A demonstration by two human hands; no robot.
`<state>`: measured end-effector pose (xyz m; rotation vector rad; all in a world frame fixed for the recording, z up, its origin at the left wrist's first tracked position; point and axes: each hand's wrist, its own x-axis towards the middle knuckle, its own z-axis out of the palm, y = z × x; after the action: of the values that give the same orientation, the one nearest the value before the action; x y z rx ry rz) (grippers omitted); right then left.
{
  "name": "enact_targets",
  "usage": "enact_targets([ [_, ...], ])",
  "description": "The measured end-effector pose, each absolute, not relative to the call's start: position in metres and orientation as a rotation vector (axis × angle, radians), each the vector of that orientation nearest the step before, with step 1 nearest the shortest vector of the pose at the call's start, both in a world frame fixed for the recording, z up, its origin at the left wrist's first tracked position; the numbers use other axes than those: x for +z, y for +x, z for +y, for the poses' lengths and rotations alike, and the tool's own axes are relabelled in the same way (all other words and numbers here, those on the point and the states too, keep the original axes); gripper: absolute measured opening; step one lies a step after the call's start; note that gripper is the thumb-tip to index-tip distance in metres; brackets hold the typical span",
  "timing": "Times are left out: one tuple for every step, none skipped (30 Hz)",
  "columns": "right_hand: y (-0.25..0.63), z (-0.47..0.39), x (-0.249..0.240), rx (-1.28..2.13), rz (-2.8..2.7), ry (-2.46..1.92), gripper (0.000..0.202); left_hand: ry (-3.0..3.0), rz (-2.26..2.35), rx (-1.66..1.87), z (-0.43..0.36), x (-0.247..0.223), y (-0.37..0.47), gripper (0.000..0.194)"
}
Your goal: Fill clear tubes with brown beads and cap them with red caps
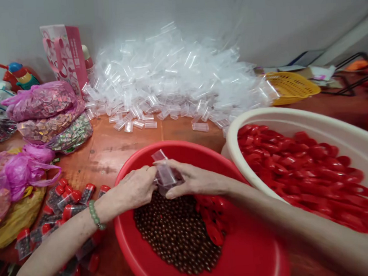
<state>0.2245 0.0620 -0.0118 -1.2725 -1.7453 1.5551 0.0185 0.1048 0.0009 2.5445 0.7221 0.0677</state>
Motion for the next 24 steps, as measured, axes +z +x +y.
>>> enact_targets([
  [0.223, 0.062, -0.018, 1.515, -1.810, -1.305, 0.075, 2.580, 0.768, 0.004, 0.103, -0.004, 0.017, 0.021],
  [0.223, 0.064, -0.022, 1.470, -1.852, -1.324, 0.074, 2.607, 0.804, -0.028, 0.101, -0.008, 0.017, 0.021],
  [0.222, 0.066, -0.025, 1.433, -1.875, -1.328, 0.070, 2.623, 0.832, -0.033, 0.100, -0.011, 0.017, 0.023],
  [0.222, 0.068, -0.028, 1.402, -1.875, -1.326, 0.062, 2.630, 0.851, -0.025, 0.100, -0.012, 0.017, 0.025],
  [0.223, 0.070, -0.029, 1.373, -1.862, -1.324, 0.053, 2.637, 0.869, -0.020, 0.099, -0.012, 0.017, 0.027],
  [0.224, 0.071, -0.029, 1.340, -1.845, -1.327, 0.045, 2.639, 0.881, -0.018, 0.099, -0.011, 0.018, 0.027],
  [0.226, 0.070, -0.028, 1.311, -1.824, -1.332, 0.040, 2.638, 0.886, -0.017, 0.099, -0.008, 0.018, 0.025],
  [0.228, 0.069, -0.026, 1.289, -1.803, -1.335, 0.038, 2.641, 0.878, -0.023, 0.099, -0.005, 0.018, 0.024],
  [0.230, 0.067, -0.024, 1.275, -1.789, -1.336, 0.037, 2.630, 0.861, -0.013, 0.099, -0.002, 0.018, 0.025],
  [0.233, 0.063, -0.021, 1.281, -1.774, -1.329, 0.038, 2.589, 0.840, 0.028, 0.100, 0.002, 0.019, 0.028],
  [0.235, 0.059, -0.017, 1.312, -1.752, -1.309, 0.040, 2.506, 0.827, 0.105, 0.101, 0.005, 0.019, 0.033],
  [0.237, 0.054, -0.012, 1.363, -1.717, -1.279, 0.045, 2.376, 0.813, 0.203, 0.101, 0.007, 0.020, 0.037],
  [0.237, 0.049, -0.008, 1.424, -1.667, -1.245, 0.052, 2.205, 0.792, 0.303, 0.102, 0.009, 0.021, 0.040],
  [0.237, 0.045, -0.003, 1.489, -1.607, -1.210, 0.060, 2.015, 0.763, 0.395, 0.102, 0.010, 0.023, 0.042],
  [0.236, 0.041, 0.001, 1.555, -1.545, -1.181, 0.067, 1.835, 0.728, 0.465, 0.101, 0.011, 0.024, 0.043],
  [0.235, 0.037, 0.004, 1.615, -1.491, -1.156, 0.071, 1.702, 0.688, 0.504, 0.100, 0.012, 0.026, 0.045],
  [0.233, 0.035, 0.007, 1.665, -1.451, -1.139, 0.072, 1.621, 0.649, 0.530, 0.099, 0.013, 0.027, 0.047],
  [0.231, 0.033, 0.009, 1.711, -1.415, -1.121, 0.069, 1.601, 0.611, 0.541, 0.097, 0.014, 0.027, 0.048],
  [0.229, 0.031, 0.010, 1.754, -1.382, -1.097, 0.063, 1.625, 0.580, 0.545, 0.095, 0.016, 0.027, 0.047],
  [0.228, 0.030, 0.010, 1.794, -1.350, -1.069, 0.056, 1.667, 0.554, 0.539, 0.093, 0.017, 0.027, 0.046],
  [0.227, 0.029, 0.010, 1.827, -1.316, -1.038, 0.049, 1.695, 0.533, 0.533, 0.091, 0.019, 0.026, 0.043],
  [0.226, 0.027, 0.010, 1.854, -1.280, -1.008, 0.044, 1.692, 0.522, 0.535, 0.089, 0.020, 0.025, 0.042],
  [0.226, 0.026, 0.010, 1.879, -1.242, -0.982, 0.041, 1.653, 0.521, 0.545, 0.087, 0.021, 0.024, 0.045],
  [0.226, 0.025, 0.011, 1.902, -1.205, -0.960, 0.039, 1.593, 0.526, 0.557, 0.086, 0.021, 0.024, 0.049],
])
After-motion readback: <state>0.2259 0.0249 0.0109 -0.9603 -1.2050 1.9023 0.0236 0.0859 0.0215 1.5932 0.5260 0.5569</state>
